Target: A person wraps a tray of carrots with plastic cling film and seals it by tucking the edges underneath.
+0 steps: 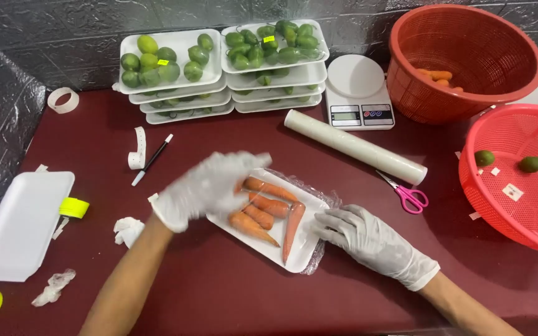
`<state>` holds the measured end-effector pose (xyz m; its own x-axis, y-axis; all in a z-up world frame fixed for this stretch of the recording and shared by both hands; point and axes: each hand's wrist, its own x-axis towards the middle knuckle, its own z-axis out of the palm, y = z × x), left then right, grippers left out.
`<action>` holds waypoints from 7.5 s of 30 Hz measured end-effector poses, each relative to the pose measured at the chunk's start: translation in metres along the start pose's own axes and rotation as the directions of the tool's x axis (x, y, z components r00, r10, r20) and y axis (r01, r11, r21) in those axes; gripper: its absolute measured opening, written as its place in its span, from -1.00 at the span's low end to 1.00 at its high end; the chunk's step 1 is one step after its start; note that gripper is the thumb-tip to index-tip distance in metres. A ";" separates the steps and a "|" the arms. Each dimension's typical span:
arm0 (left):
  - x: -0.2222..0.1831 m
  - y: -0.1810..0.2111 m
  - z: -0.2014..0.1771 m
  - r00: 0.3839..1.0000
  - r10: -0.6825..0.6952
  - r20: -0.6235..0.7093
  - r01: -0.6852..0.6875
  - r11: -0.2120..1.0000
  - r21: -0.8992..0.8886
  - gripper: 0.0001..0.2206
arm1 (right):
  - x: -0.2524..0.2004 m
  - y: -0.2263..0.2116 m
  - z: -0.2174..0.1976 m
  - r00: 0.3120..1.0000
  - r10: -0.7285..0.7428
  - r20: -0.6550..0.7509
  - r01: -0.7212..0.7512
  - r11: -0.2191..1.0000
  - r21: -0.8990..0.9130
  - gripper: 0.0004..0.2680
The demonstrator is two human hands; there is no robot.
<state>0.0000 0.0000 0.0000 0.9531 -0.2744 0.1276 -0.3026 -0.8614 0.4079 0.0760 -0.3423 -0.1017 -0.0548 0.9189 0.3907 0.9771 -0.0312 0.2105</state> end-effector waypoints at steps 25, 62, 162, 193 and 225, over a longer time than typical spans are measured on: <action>-0.050 -0.076 0.045 0.502 -0.858 0.113 0.853 0.469 -0.229 -0.46 | 0.074 0.035 -0.006 0.403 0.683 0.609 -0.872 0.488 0.030 -0.56; -0.067 -0.059 0.029 0.685 -0.709 0.166 0.624 0.454 -0.636 -0.70 | 0.254 0.073 0.022 0.739 0.249 0.626 -0.627 0.593 0.505 -0.76; -0.070 -0.075 0.074 0.607 -0.794 -0.039 0.099 0.125 -0.987 -0.74 | 0.075 0.058 0.046 0.128 0.776 0.618 -0.475 -0.499 0.725 -0.80; -0.067 -0.062 0.055 0.551 -0.831 0.069 0.269 0.099 -0.958 -0.60 | 0.063 0.072 0.050 0.155 0.666 0.730 -0.471 -0.600 0.647 -0.84; -0.083 -0.040 0.033 0.600 -0.761 0.246 0.653 0.288 -0.701 -0.76 | 0.051 0.053 0.020 0.169 0.614 0.771 -0.829 -0.335 0.448 -0.71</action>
<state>-0.0673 0.0433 -0.0568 0.8016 0.3862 -0.4563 0.5363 -0.1273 0.8344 0.1291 -0.2892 -0.0886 0.7491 0.4391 -0.4960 -0.1900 -0.5749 -0.7959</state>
